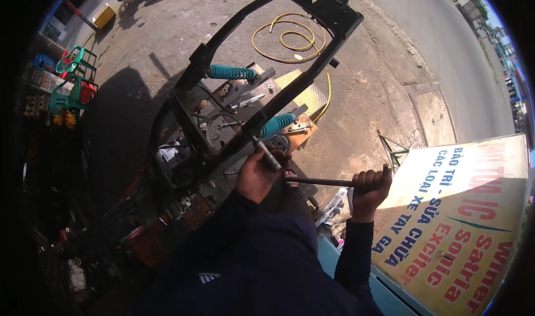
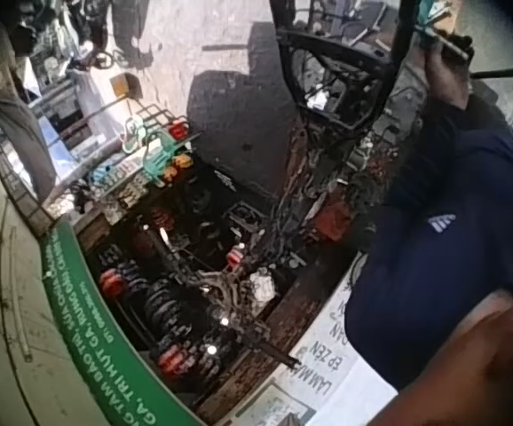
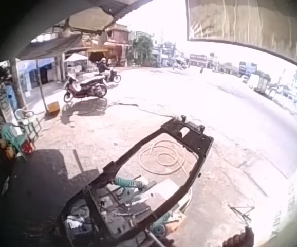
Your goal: Manually tightening components on a motorcycle frame using a hand tool.
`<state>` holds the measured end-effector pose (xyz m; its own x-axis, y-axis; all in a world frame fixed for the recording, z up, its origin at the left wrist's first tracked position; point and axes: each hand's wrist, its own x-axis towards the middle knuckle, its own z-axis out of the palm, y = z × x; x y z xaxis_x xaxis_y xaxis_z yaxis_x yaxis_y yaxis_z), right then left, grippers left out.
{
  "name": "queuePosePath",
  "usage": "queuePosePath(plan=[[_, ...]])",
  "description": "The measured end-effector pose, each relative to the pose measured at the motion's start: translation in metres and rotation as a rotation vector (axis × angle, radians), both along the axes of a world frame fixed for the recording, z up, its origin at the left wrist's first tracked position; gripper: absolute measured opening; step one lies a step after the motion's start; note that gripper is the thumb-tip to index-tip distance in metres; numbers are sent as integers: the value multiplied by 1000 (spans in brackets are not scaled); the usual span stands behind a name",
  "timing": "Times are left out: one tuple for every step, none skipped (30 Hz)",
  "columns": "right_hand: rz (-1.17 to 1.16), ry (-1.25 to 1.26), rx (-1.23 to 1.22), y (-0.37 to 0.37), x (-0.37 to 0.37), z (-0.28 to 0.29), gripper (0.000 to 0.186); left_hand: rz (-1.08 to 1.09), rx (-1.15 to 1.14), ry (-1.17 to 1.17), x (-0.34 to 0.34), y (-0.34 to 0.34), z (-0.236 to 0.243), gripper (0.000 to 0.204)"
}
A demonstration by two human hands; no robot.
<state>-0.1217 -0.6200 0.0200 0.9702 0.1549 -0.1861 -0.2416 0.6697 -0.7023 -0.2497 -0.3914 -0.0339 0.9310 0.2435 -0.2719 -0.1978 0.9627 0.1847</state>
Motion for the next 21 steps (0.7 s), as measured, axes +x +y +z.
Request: queuePosePath(plan=[[2, -74, 101, -16, -9, 8, 54, -45, 59, 15, -4, 5, 2, 28], [-104, -116, 109, -23, -22, 20, 55, -77, 118, 25, -7, 5, 3, 30], [-183, -154, 131, -31, -41, 23, 55, -98, 198, 28, -14, 6, -8, 33], [-254, -199, 156, -41, -55, 23, 56, -131, 196, 3, -15, 2, -10, 33], [-253, -263, 192, -49, -68, 19, 56, -203, 182, 18, -20, 0, -10, 34], [-281, -279, 193, -56, -79, 13, 56, -272, 171, 37, -25, -2, -9, 35], [-394, -235, 201, -52, -91, 12, 56, -312, 97, -54, -28, -5, 2, 34], [-503, -189, 213, -51, -100, 10, 56, -338, 103, -64, -28, -7, 2, 34], [-486, -191, 269, -54, -107, -2, 57, -331, 113, -48, -26, -8, 0, 31], [-517, -170, 300, -47, -111, -9, 56, -313, 126, -32, -24, -6, 0, 30], [-561, -133, 325, -40, -115, -12, 55, -302, 48, -75, -22, -2, -1, 29], [-602, -95, 352, -34, -118, -14, 55, -317, 57, -83, -20, 1, -2, 29], [-602, -62, 355, -31, -124, -13, 56, -316, 119, -58, -19, 3, -1, 27], [-610, -68, 364, -35, -125, -19, 56, -311, 182, -34, -18, 4, 1, 25], [-588, -97, 421, -40, -122, -30, 55, -308, 177, -34, -16, 3, 2, 23], [-564, -118, 478, -39, -126, -31, 55, -312, 186, -34, -18, 3, 5, 23], [-566, -119, 487, -39, -131, -31, 55, -315, 192, -33, -18, 3, 8, 22], [-587, -89, 498, -39, -135, -29, 55, -316, 199, -33, -19, 3, 12, 21], [-600, -72, 520, -33, -132, -23, 55, -318, 186, -16, -18, 5, 11, 20], [-565, -120, 480, -31, -133, -23, 56, -314, 177, -6, -16, 8, 5, 20], [-560, -105, 485, -28, -134, -21, 56, -303, 176, -1, -18, 10, 0, 19]])
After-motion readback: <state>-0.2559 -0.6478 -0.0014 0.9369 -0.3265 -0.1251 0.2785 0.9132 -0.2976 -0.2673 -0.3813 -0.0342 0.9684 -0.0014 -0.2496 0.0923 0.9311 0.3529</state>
